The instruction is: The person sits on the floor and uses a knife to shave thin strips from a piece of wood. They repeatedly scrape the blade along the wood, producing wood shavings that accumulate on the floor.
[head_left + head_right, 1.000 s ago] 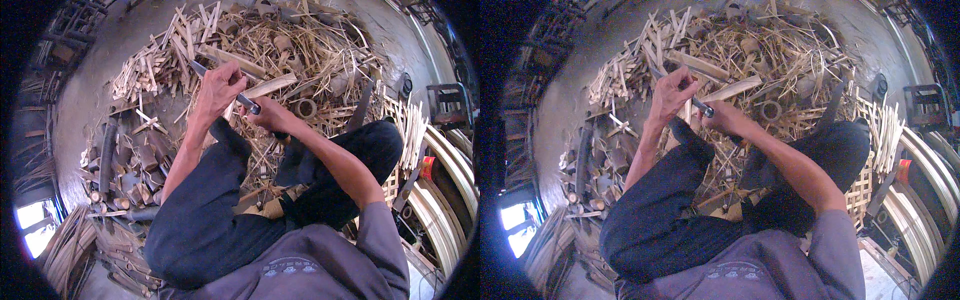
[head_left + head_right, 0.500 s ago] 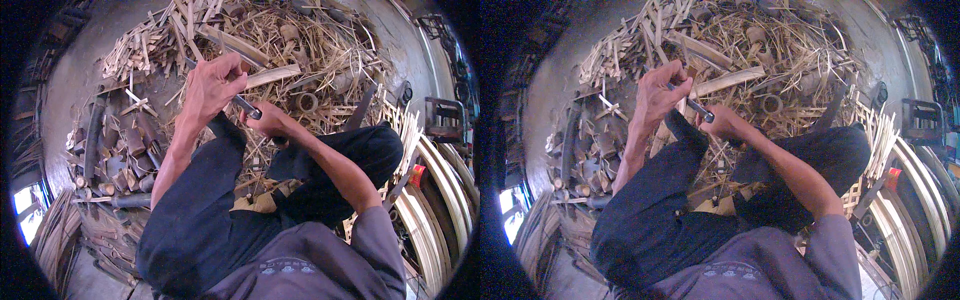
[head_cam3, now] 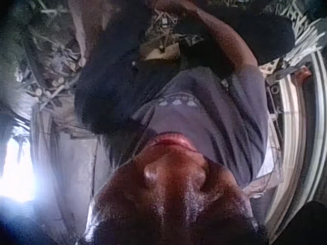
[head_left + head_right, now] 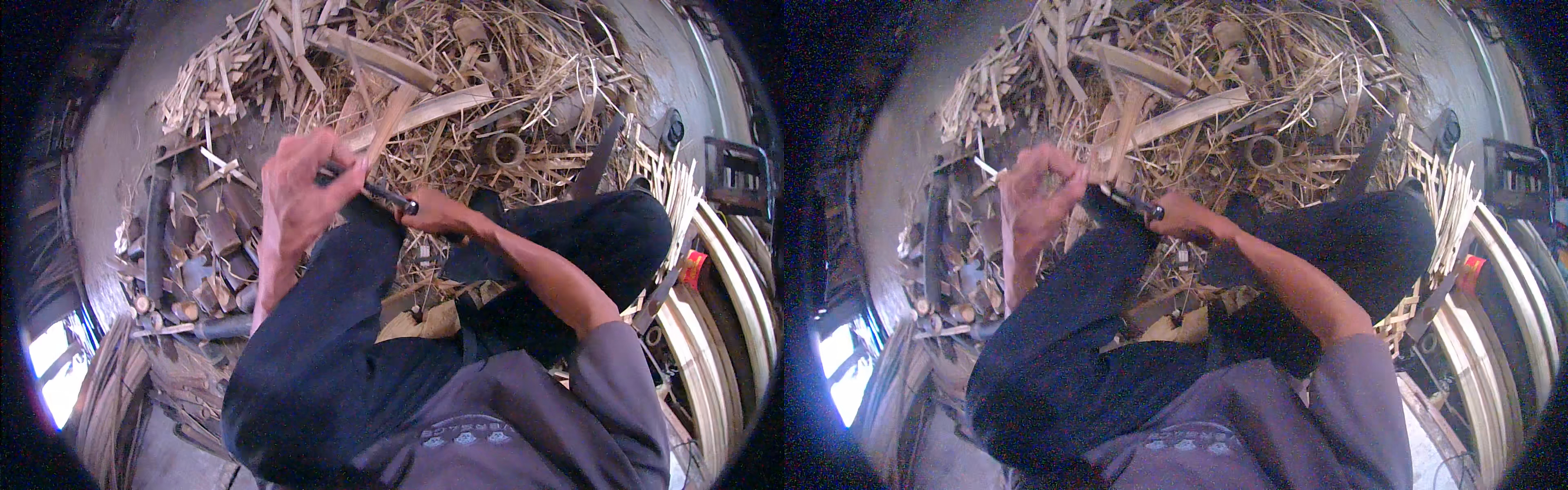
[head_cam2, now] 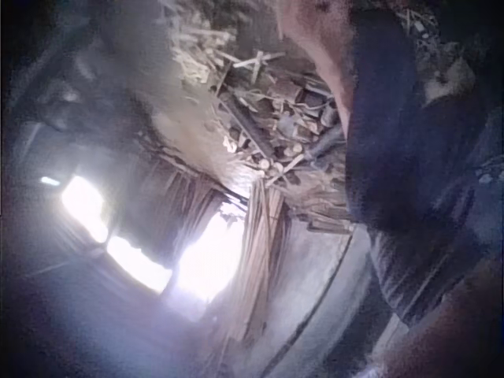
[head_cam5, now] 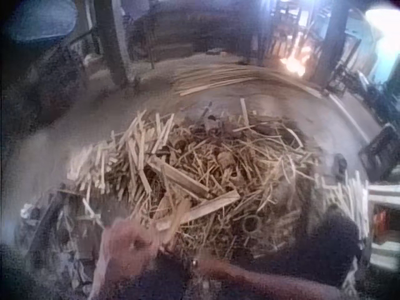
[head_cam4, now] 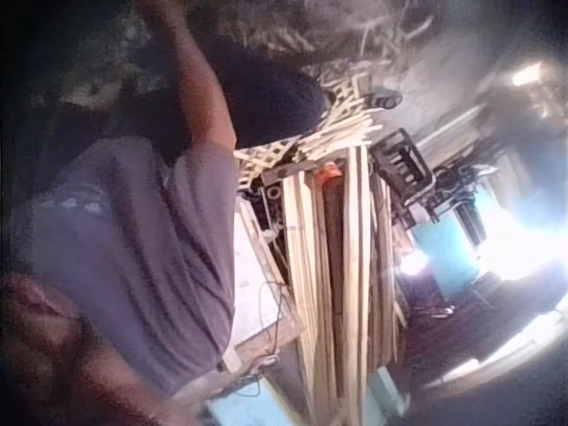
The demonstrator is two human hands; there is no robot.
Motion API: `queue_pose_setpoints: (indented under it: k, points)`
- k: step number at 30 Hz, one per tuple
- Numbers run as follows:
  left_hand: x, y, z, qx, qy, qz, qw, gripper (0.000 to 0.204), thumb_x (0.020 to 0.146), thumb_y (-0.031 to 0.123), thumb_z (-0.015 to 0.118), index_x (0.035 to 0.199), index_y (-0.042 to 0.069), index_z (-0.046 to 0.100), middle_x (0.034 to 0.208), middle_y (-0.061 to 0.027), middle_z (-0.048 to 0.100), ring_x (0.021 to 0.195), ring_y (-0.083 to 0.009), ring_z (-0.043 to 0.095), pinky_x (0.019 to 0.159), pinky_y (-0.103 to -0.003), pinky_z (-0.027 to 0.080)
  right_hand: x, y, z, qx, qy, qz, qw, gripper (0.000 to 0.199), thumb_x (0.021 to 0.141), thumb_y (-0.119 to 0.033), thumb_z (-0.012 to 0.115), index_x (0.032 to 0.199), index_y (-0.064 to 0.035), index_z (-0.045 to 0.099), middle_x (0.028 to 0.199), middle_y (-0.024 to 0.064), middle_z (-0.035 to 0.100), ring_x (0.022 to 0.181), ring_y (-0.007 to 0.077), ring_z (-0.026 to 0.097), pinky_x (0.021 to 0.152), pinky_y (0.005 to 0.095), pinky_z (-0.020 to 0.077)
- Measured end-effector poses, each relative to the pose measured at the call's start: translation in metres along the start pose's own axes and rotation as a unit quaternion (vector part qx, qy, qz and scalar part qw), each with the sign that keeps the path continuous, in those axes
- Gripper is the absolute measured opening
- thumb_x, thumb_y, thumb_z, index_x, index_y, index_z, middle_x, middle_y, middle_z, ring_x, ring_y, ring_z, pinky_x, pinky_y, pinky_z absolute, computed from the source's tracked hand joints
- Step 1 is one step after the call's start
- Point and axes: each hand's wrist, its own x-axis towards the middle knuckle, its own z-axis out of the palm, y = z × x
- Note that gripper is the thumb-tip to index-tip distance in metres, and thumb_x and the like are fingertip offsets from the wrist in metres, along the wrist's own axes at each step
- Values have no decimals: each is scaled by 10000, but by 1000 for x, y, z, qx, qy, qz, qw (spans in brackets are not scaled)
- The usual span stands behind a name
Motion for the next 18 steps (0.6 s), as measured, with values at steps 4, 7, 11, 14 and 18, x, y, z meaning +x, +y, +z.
queue_pose_setpoints:
  k: [4, 7, 11, 14, 18]
  points:
    - [-34, -30, -20, -145, 81, 3, 986, 175, 762, 150, 708, 790, 49, 567, 733, -15, 564, 716, -148, 533, 682, -300, 431, 2, -22, 25, -3, 8, -68, 998, 276, 763, -307, 592, 865, -59, 660, 775, 142, 656, 712, 297, 627, 671, 410, 487]
    - [-29, -35, -29, -38, 106, -53, 992, 188, 801, 171, 680, 848, 40, 553, 768, -16, 550, 720, -116, 518, 690, -271, 439, 8, -25, 36, -81, 81, -69, 991, 252, 766, -265, 590, 904, -67, 661, 768, 137, 656, 720, 282, 645, 687, 399, 494]
    - [18, -25, -3, -38, 111, -10, 993, 243, 855, 260, 651, 806, 41, 558, 697, -15, 533, 621, -110, 484, 585, -254, 426, 8, -28, 17, -34, -9, 25, 999, 273, 759, -283, 610, 921, -72, 669, 789, 129, 670, 732, 257, 653, 690, 375, 499]
    - [45, -48, 16, -28, 92, 9, 995, 302, 883, 309, 629, 741, 50, 563, 591, -1, 504, 532, -110, 453, 512, -258, 388, 19, -9, 20, -60, 21, 12, 998, 249, 754, -259, 613, 899, -65, 668, 742, 100, 659, 690, 209, 636, 663, 357, 492]
    - [62, -59, 17, -301, 48, -128, 944, 355, 914, 327, 593, 685, 60, 548, 534, 21, 473, 486, -79, 426, 475, -244, 341, 23, -31, 6, 39, -33, 28, 998, 226, 754, -247, 609, 855, -52, 660, 666, 33, 605, 617, 135, 570, 606, 314, 463]
